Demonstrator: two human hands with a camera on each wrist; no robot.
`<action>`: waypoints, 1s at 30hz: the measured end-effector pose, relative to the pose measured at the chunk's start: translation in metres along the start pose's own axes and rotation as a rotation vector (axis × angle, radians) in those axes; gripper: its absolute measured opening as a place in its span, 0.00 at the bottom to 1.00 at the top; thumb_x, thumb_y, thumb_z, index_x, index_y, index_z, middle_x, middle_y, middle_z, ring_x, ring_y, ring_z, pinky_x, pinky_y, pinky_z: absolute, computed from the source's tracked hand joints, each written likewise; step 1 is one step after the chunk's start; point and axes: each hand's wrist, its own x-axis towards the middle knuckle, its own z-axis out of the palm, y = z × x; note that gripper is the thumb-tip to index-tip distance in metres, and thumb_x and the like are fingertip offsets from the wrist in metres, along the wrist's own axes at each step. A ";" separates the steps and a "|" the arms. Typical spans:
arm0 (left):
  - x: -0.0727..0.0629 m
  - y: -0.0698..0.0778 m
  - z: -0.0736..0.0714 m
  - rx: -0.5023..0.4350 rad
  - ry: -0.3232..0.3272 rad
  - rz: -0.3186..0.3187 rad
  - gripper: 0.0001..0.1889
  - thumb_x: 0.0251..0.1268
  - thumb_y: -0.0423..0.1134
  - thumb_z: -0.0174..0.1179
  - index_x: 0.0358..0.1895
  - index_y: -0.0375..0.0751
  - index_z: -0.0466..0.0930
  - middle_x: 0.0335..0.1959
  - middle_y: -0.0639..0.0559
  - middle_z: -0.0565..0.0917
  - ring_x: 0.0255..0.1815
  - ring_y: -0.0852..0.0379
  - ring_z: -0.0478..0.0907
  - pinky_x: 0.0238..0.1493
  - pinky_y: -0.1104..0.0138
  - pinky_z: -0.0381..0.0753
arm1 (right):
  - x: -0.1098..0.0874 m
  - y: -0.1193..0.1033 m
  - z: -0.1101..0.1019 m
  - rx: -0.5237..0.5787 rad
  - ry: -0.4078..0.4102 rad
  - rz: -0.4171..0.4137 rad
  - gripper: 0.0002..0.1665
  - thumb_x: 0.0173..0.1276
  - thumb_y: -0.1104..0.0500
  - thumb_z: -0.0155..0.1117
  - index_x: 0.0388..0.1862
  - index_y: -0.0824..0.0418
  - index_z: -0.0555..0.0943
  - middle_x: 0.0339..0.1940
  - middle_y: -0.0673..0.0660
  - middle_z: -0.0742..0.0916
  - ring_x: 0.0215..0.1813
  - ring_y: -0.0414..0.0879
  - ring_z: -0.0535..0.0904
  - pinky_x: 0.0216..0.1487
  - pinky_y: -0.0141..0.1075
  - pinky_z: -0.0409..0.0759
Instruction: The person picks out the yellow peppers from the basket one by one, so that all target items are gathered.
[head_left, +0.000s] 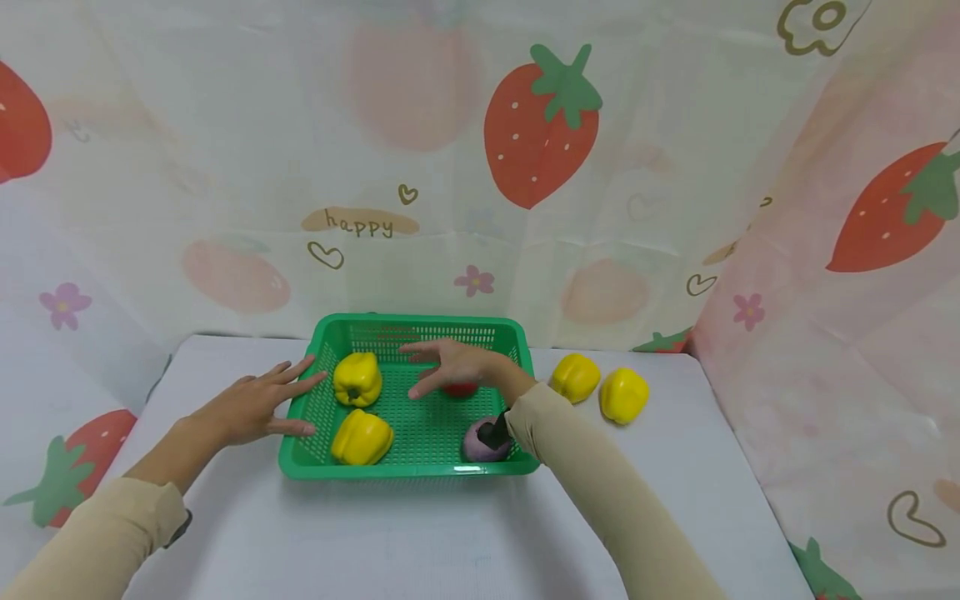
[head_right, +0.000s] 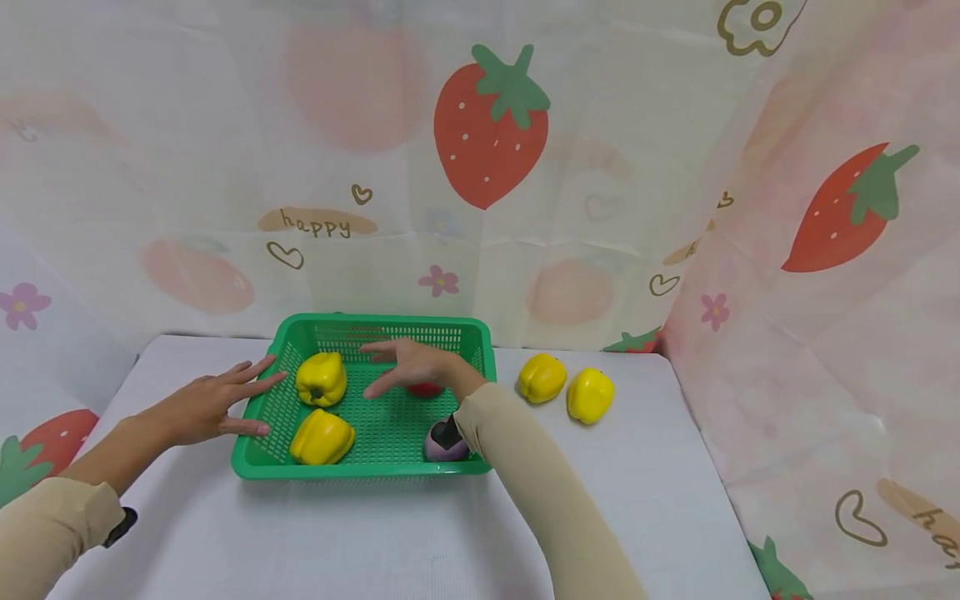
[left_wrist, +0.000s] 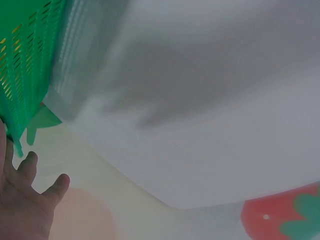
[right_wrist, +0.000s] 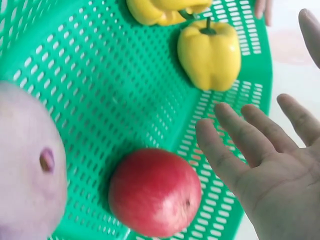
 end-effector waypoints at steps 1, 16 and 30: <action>0.000 0.000 0.000 0.000 0.000 0.000 0.45 0.59 0.63 0.64 0.75 0.43 0.63 0.78 0.36 0.55 0.74 0.26 0.55 0.62 0.30 0.62 | 0.002 0.000 0.002 0.002 -0.006 0.003 0.49 0.63 0.58 0.74 0.79 0.49 0.61 0.77 0.56 0.68 0.71 0.53 0.71 0.70 0.41 0.70; 0.000 -0.002 0.001 0.013 0.000 0.008 0.45 0.60 0.64 0.63 0.75 0.42 0.63 0.78 0.36 0.55 0.73 0.26 0.56 0.61 0.29 0.63 | 0.027 0.005 0.032 0.040 -0.109 0.026 0.48 0.64 0.62 0.73 0.79 0.57 0.60 0.77 0.64 0.66 0.74 0.62 0.66 0.67 0.42 0.73; 0.001 -0.003 0.001 0.034 0.008 0.014 0.45 0.60 0.64 0.63 0.75 0.43 0.64 0.78 0.36 0.57 0.73 0.26 0.57 0.61 0.29 0.63 | 0.046 0.001 0.049 -0.170 -0.173 0.037 0.47 0.63 0.54 0.74 0.78 0.56 0.63 0.76 0.55 0.70 0.75 0.51 0.66 0.69 0.39 0.70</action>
